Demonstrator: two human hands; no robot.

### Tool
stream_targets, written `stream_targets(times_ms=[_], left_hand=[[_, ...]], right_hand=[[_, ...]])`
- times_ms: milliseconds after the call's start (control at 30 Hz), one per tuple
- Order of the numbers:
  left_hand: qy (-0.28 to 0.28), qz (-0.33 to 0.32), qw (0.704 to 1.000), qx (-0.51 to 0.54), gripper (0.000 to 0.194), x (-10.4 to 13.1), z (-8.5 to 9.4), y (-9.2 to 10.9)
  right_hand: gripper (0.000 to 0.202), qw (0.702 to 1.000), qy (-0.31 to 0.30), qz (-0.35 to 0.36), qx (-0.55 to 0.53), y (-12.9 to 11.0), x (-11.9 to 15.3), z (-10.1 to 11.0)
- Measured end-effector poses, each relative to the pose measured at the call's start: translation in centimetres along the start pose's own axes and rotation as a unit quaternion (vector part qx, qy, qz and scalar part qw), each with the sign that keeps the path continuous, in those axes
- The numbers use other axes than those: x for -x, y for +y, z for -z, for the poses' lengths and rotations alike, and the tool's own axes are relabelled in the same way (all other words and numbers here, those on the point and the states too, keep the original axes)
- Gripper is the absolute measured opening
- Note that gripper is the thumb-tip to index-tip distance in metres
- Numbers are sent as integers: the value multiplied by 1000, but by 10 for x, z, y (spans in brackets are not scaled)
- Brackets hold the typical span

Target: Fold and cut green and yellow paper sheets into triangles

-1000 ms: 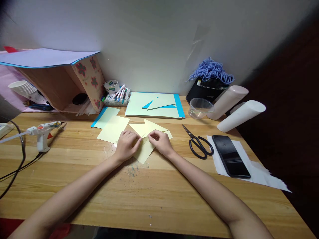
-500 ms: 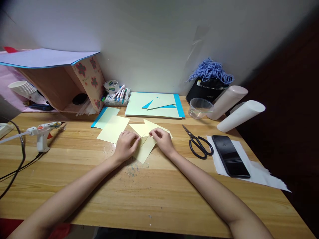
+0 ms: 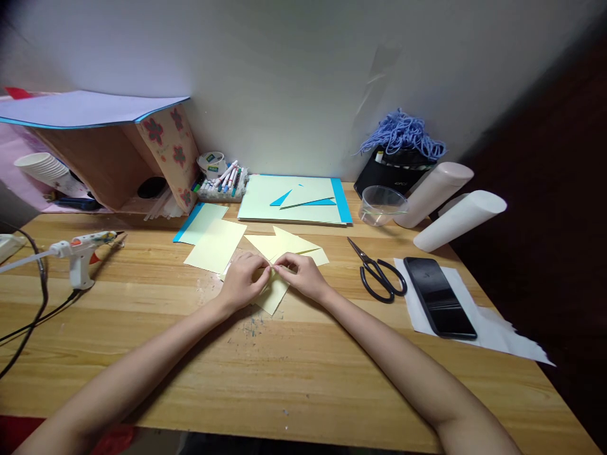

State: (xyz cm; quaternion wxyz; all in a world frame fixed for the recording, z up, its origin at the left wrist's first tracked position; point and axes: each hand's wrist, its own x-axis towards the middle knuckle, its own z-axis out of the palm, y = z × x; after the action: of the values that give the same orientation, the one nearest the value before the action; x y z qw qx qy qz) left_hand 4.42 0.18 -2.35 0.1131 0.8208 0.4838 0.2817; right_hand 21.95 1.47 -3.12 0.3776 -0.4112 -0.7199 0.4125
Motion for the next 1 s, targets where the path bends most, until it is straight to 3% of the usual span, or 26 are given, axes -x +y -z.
stream_targets(times_ms=[167, 567, 1000], left_hand=[[10, 19, 1000, 20, 11, -3, 4, -1], [35, 57, 998, 3, 12, -12, 14, -20], [89, 156, 984, 18, 18, -14, 15, -47]], right_hand=[[14, 999, 32, 2, -7, 0, 0, 0], [19, 981, 186, -47, -32, 19, -8, 10], [23, 960, 257, -86, -69, 31, -13, 21]])
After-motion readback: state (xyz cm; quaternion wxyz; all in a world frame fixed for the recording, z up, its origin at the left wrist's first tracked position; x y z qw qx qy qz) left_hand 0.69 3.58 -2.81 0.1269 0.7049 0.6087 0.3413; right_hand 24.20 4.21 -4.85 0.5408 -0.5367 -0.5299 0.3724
